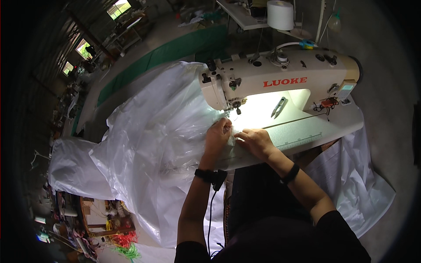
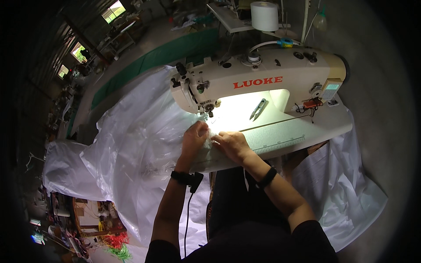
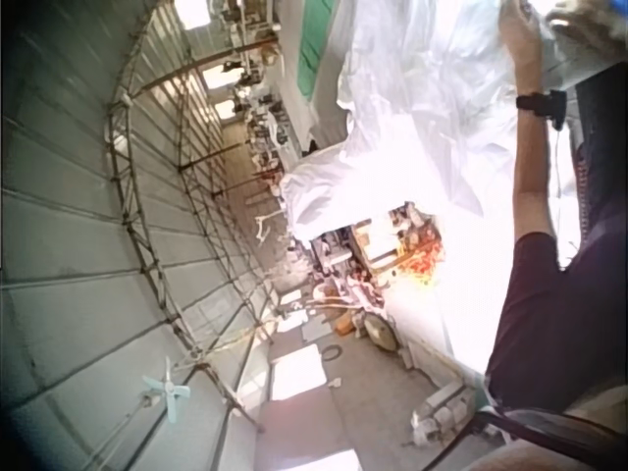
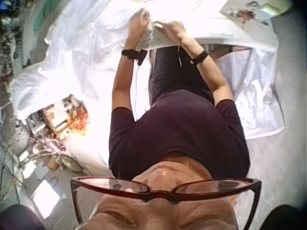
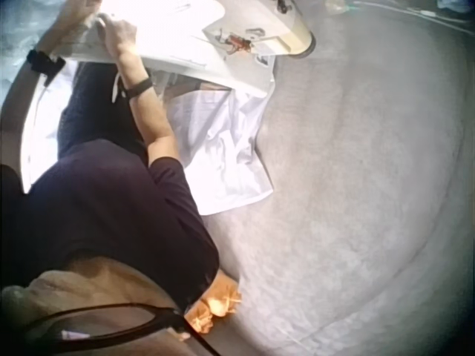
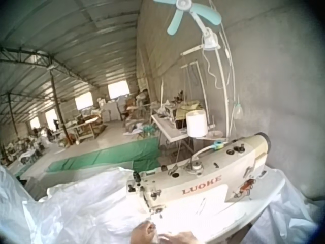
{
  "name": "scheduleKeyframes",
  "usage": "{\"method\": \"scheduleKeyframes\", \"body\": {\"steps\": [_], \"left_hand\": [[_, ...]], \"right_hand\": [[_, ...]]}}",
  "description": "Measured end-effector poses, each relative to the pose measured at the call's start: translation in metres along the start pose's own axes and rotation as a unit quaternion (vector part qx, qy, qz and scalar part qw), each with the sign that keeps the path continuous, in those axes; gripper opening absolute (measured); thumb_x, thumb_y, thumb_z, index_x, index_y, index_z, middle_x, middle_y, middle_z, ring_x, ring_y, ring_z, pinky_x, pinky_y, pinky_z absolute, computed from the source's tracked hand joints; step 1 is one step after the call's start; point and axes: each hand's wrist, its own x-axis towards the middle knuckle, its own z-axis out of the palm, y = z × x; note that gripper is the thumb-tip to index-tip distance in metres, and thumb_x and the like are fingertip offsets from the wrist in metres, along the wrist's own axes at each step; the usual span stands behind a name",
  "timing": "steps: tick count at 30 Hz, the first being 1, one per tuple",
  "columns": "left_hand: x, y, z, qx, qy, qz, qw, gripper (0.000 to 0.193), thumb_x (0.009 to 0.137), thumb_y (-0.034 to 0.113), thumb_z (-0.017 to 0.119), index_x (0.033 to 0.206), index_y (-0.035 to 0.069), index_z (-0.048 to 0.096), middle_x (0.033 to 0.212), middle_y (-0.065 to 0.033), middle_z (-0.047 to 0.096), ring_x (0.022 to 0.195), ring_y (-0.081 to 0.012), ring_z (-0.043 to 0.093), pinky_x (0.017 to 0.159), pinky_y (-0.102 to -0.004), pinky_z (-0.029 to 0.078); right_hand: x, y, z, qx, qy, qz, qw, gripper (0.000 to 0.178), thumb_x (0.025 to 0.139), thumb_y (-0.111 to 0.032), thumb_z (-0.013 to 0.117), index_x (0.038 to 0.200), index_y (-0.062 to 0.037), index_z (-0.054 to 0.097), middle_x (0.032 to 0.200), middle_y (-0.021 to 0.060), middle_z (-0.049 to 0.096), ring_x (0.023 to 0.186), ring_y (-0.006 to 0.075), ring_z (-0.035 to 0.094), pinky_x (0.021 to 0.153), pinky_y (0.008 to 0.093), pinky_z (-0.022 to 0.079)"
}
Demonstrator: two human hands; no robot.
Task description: The person aligns and folds the edges of a white plastic sheet, feeding it through a sewing machine to create a seam. They guide the material under the needle, occasionally using a small tool to trim the plastic, before lifting the finished section away.
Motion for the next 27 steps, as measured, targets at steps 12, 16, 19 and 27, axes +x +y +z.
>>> {"method": "scheduleKeyframes", "body": {"steps": [12,16,19,27], "left_hand": [[-0.020,0.000,-0.007,0.060,-0.051,0.052,0.995,0.032,0.083,0.007,0.067,0.112,0.006,0.055,0.098,-0.0088,0.072,0.095,-0.0255,0.069,0.080,-0.0366,0.054],[-0.026,0.002,-0.007,-0.038,-0.031,0.038,0.998,0.044,0.081,0.007,0.070,0.120,0.006,0.050,0.101,-0.0086,0.071,0.096,-0.0258,0.069,0.084,-0.0374,0.054],[-0.033,0.004,-0.005,-0.002,-0.020,0.073,0.997,0.051,0.080,0.008,0.072,0.125,0.006,0.047,0.104,-0.0099,0.070,0.097,-0.0262,0.068,0.086,-0.0367,0.053],[-0.030,0.007,0.001,0.003,0.007,-0.025,1.000,0.052,0.081,0.012,0.073,0.128,0.008,0.051,0.095,-0.0114,0.071,0.091,-0.0292,0.069,0.082,-0.0391,0.053]], "right_hand": [[0.003,0.001,-0.005,-0.007,0.017,0.002,1.000,0.019,0.083,-0.024,0.070,0.100,-0.0160,0.068,0.083,0.0027,0.061,0.079,0.0213,0.064,0.074,0.0368,0.048],[0.005,0.003,0.008,0.013,0.014,0.020,1.000,0.009,0.085,-0.022,0.067,0.089,-0.0136,0.067,0.081,0.0020,0.062,0.078,0.0223,0.064,0.073,0.0363,0.046],[0.007,0.002,0.013,0.038,0.017,0.046,0.998,0.007,0.087,-0.020,0.066,0.087,-0.0130,0.066,0.080,0.0025,0.063,0.077,0.0230,0.064,0.073,0.0370,0.046],[0.009,-0.004,0.003,0.101,0.013,0.143,0.984,0.012,0.088,-0.025,0.064,0.085,-0.0132,0.066,0.080,0.0036,0.064,0.078,0.0239,0.063,0.074,0.0388,0.045]]}}
